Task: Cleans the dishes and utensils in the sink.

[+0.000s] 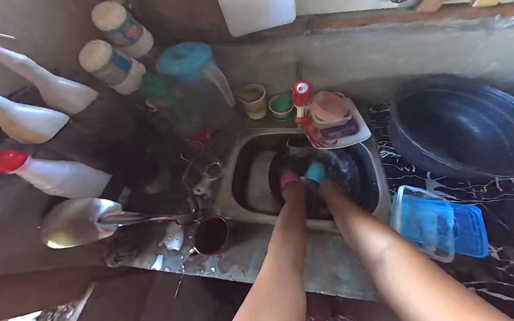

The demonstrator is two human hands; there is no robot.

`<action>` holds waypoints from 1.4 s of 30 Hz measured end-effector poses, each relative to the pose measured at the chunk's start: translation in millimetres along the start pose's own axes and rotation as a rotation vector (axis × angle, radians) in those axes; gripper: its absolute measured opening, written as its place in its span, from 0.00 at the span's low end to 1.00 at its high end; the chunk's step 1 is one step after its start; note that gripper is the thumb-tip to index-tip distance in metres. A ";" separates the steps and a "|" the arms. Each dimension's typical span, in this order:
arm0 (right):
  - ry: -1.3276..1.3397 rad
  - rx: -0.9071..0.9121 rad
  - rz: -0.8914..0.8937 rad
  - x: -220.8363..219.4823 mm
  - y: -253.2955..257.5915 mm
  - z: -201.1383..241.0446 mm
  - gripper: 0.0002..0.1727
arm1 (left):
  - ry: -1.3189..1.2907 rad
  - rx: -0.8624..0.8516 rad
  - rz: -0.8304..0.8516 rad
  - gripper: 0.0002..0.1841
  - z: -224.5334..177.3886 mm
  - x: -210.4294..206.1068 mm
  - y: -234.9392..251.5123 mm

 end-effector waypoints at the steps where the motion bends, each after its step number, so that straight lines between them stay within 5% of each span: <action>1: 0.150 0.043 0.066 -3.5 4.8 0.6 0.28 | 0.002 -0.033 0.017 0.32 7.5 3.7 0.8; 4: 0.811 0.054 0.070 -11.3 19.7 -3.4 0.23 | -0.012 -0.140 0.071 0.30 16.7 14.0 3.2; 7: 1.044 0.127 0.005 -8.7 19.6 -1.8 0.21 | -0.011 -0.283 0.049 0.30 21.6 1.0 13.7; 11: 0.748 0.406 -0.211 -2.3 8.5 -3.8 0.17 | -0.074 -0.550 0.003 0.27 14.0 -6.5 15.2; 14: 0.664 0.430 -0.273 2.7 -2.0 3.0 0.21 | -0.171 -0.394 0.086 0.31 17.2 0.4 8.6; 19: 0.492 0.263 -0.318 5.6 2.5 -5.0 0.28 | -0.087 -0.265 -0.172 0.26 23.4 -2.2 29.3; 21: 0.398 0.135 -0.303 3.9 3.4 -8.5 0.39 | 0.057 -0.253 -0.089 0.33 19.9 -6.0 26.3; 23: 0.323 0.029 -0.333 3.7 2.9 -9.7 0.45 | 0.158 -0.200 0.067 0.31 13.1 -6.5 11.3; 26: 0.121 -0.086 -0.285 2.8 -3.7 -1.0 0.48 | 0.036 -0.090 0.086 0.24 8.7 -10.2 6.9; 29: 0.090 -0.011 -0.163 -7.0 -5.5 4.6 0.40 | 0.027 -0.179 0.165 0.27 13.3 -2.7 8.7; 32: 0.676 0.021 0.097 -22.0 17.1 -5.1 0.22 | -0.613 -0.142 0.046 0.27 33.5 3.1 18.7; 35: 1.190 -0.006 0.305 -22.8 8.9 3.3 0.19 | -1.435 0.037 0.029 0.26 46.7 -4.2 27.5; 38: 1.334 0.168 0.163 -10.8 -17.1 26.6 0.14 | -1.841 0.127 0.004 0.31 43.2 5.3 15.8; 40: 1.287 0.358 -0.084 -4.4 -18.9 31.9 0.10 | -1.912 0.173 -0.011 0.33 40.9 11.8 6.4; 42: 1.118 0.521 -0.319 4.7 -17.9 32.8 0.17 | -1.887 0.208 -0.011 0.34 42.1 15.4 0.4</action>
Point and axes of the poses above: each hand's wrist, its own y-axis towards the middle knuckle, its own x-axis out of the back of the hand, z = x × y, the point moved 2 cm from there along y, towards the middle knuckle, and after that the axes turned 9 degrees about y, right-handed, at the moved point
